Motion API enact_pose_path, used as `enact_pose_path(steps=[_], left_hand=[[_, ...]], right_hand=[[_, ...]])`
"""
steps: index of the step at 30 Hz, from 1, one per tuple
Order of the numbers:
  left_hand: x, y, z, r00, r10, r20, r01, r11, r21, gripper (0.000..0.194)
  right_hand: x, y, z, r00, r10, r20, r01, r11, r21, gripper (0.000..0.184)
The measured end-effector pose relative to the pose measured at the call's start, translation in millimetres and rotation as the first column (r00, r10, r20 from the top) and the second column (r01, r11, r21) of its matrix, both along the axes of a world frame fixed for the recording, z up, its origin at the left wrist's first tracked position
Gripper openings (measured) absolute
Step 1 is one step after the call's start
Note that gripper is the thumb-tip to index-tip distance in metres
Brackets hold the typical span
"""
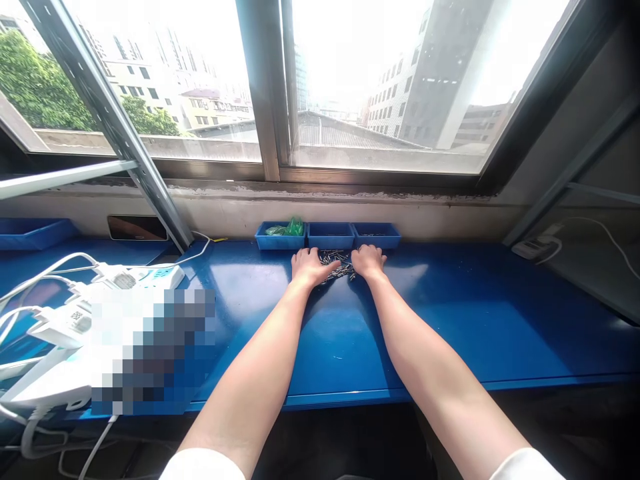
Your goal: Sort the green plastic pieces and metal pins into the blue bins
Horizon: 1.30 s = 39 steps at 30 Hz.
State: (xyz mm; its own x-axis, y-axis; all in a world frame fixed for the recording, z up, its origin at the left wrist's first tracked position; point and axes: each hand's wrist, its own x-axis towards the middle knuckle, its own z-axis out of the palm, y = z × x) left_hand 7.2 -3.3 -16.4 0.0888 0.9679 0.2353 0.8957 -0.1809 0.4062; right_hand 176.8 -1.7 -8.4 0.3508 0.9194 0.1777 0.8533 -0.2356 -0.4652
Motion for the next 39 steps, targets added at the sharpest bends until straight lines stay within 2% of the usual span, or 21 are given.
enact_pose_path(steps=[3, 6, 9, 13, 14, 16, 18, 21, 24, 29, 33, 39], left_hand=[[-1, 2, 1.3, 0.994, 0.088, 0.065, -0.092, 0.994, 0.055, 0.06], [-2, 2, 3.9, 0.982, 0.086, 0.167, -0.108, 0.986, 0.125, 0.042], [0, -1, 7.5, 0.973, -0.018, 0.229, -0.028, 0.98, 0.196, 0.033], [4, -8, 11.1, 0.935, -0.218, 0.28, 0.134, 0.947, 0.292, 0.027], [5, -10, 11.6, 0.917, -0.272, 0.293, 0.179, 0.935, 0.306, 0.027], [5, -12, 12.5, 0.882, -0.343, 0.324, 0.242, 0.918, 0.313, 0.028], [5, -12, 13.3, 0.864, -0.357, 0.355, 0.253, 0.917, 0.308, 0.026], [4, -11, 13.9, 0.856, -0.344, 0.385, 0.232, 0.922, 0.31, 0.023], [3, -8, 13.3, 0.872, -0.295, 0.391, 0.199, 0.943, 0.268, 0.024], [1, -4, 11.4, 0.913, -0.183, 0.364, 0.114, 0.972, 0.204, 0.026], [1, -4, 12.0, 0.916, -0.161, 0.368, 0.1, 0.979, 0.179, 0.025], [1, -5, 12.5, 0.89, -0.177, 0.421, 0.101, 0.975, 0.198, 0.026]], right_hand=[[-4, -1, 1.5, 0.985, 0.099, -0.14, -0.093, 0.994, 0.051, 0.026], [-4, 0, 1.4, 0.891, 0.218, -0.397, -0.137, 0.965, 0.221, 0.022], [-5, 1, 1.1, 0.7, 0.357, -0.619, -0.128, 0.915, 0.383, 0.022], [-9, -3, 3.4, 0.378, 0.457, -0.805, -0.218, 0.889, 0.402, 0.024], [-10, -4, 4.3, 0.321, 0.471, -0.822, -0.25, 0.879, 0.406, 0.024], [-11, -7, 5.4, 0.266, 0.494, -0.828, -0.291, 0.86, 0.419, 0.024], [-12, -9, 5.4, 0.279, 0.499, -0.821, -0.319, 0.854, 0.411, 0.026], [-13, -8, 4.5, 0.338, 0.499, -0.798, -0.355, 0.853, 0.383, 0.034], [-15, -7, 5.4, 0.365, 0.511, -0.778, -0.346, 0.85, 0.397, 0.038], [-15, -6, 8.5, 0.335, 0.516, -0.788, -0.278, 0.854, 0.44, 0.035], [-13, -7, 8.1, 0.346, 0.5, -0.794, -0.283, 0.862, 0.42, 0.029], [-11, -9, 9.7, 0.314, 0.5, -0.807, -0.282, 0.861, 0.424, 0.025]])
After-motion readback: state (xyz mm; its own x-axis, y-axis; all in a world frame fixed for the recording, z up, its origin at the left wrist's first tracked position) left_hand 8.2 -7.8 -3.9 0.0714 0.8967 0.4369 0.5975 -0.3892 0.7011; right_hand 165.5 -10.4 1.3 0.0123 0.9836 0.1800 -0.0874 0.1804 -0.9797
